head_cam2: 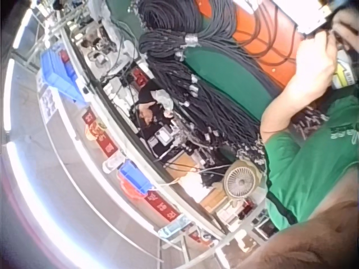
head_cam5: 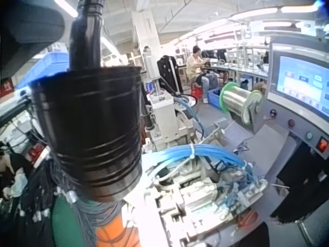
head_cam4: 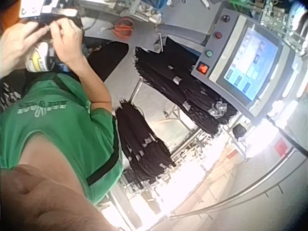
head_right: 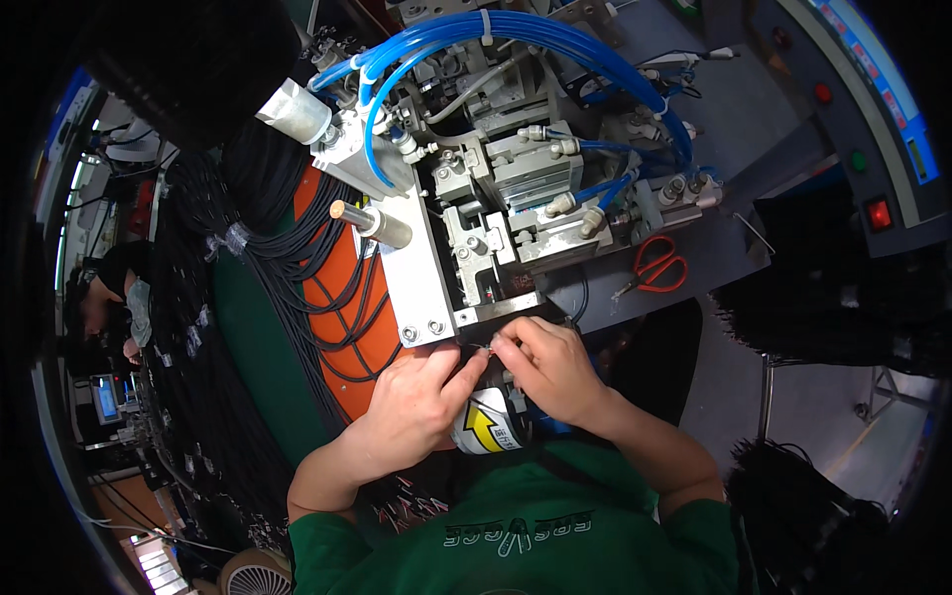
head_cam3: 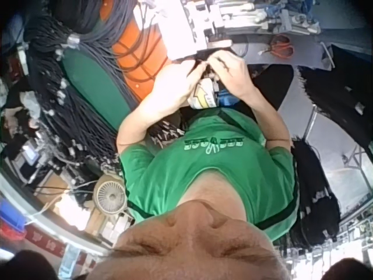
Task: The person separates individual wires from a cable bundle and inserts the wire ends into a machine for processing.
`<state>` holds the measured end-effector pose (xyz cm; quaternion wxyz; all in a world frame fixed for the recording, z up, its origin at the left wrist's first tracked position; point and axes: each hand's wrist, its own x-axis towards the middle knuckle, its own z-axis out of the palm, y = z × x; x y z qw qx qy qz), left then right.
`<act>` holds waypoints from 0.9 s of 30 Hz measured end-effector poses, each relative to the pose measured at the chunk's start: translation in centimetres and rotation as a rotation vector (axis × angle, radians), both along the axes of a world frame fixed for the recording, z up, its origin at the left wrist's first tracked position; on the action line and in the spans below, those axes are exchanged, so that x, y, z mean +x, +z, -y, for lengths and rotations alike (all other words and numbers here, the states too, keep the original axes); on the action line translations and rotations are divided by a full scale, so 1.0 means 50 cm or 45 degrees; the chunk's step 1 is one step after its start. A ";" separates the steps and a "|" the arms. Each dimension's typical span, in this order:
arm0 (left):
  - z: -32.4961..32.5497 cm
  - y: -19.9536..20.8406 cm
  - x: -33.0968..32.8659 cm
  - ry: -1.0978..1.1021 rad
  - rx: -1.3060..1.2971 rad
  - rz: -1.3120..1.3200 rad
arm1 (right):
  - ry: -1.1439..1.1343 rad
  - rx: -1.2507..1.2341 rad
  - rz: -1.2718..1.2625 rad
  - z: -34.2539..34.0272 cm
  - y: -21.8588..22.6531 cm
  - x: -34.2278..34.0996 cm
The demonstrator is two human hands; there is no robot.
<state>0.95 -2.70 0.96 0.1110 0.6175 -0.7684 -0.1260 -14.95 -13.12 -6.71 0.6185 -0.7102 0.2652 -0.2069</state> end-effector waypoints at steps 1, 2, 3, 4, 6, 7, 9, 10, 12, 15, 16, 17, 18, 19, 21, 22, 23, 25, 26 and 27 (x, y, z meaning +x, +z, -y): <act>0.001 -0.001 -0.001 -0.005 -0.002 0.001 | 0.008 -0.257 -0.021 0.003 -0.008 0.004; 0.003 -0.001 -0.001 0.017 -0.032 -0.001 | 0.004 -0.259 -0.020 0.003 -0.008 0.005; 0.001 0.000 -0.001 0.050 -0.063 0.003 | -0.035 -0.363 -0.002 0.002 -0.008 0.009; -0.007 -0.006 0.001 0.057 -0.065 0.011 | -0.073 -0.467 0.019 0.001 -0.007 0.011; -0.033 -0.031 0.011 0.185 -0.189 -0.210 | -0.087 -0.244 -0.008 -0.006 -0.004 0.011; -0.041 -0.038 0.016 0.203 -0.193 -0.196 | -0.103 -0.019 -0.047 -0.009 -0.003 0.012; -0.059 -0.044 0.025 0.308 -0.335 -0.217 | -0.115 0.088 -0.081 -0.007 0.006 0.010; -0.066 -0.044 0.028 0.301 -0.320 -0.216 | -0.123 0.057 -0.068 -0.005 0.002 0.004; -0.081 -0.048 0.029 0.332 -0.327 -0.109 | -0.253 -0.031 0.000 -0.018 0.018 0.008; -0.103 -0.050 0.068 0.511 -0.417 0.033 | -0.085 -0.365 0.304 -0.105 0.019 -0.045; -0.126 -0.045 0.090 0.647 -0.454 0.054 | 0.207 -0.491 0.396 -0.128 0.073 -0.031; -0.149 -0.045 0.115 0.795 -0.488 0.036 | 0.533 -0.250 0.308 -0.157 0.077 -0.023; -0.177 -0.032 0.137 0.950 -0.483 -0.049 | 0.747 -0.079 0.254 -0.195 0.055 -0.014; -0.204 -0.036 0.162 1.062 -0.495 -0.009 | 0.961 0.175 0.029 -0.218 0.036 0.010; -0.247 -0.033 0.184 1.413 -0.271 -0.526 | 0.979 0.831 -0.050 -0.259 -0.021 0.066; -0.263 -0.035 0.183 1.427 -0.278 -0.515 | 0.940 1.200 0.152 -0.278 -0.015 0.104; -0.278 -0.040 0.177 1.481 -0.183 -0.962 | 0.914 1.280 0.114 -0.297 -0.014 0.136; -0.285 -0.034 0.169 1.496 -0.098 -1.412 | 0.846 1.081 -0.041 -0.361 -0.029 0.178; -0.281 -0.022 0.158 1.539 0.004 -1.478 | 0.847 1.073 -0.044 -0.377 -0.027 0.188; -0.282 -0.016 0.149 1.585 0.107 -1.536 | 0.731 1.010 -0.147 -0.390 -0.014 0.195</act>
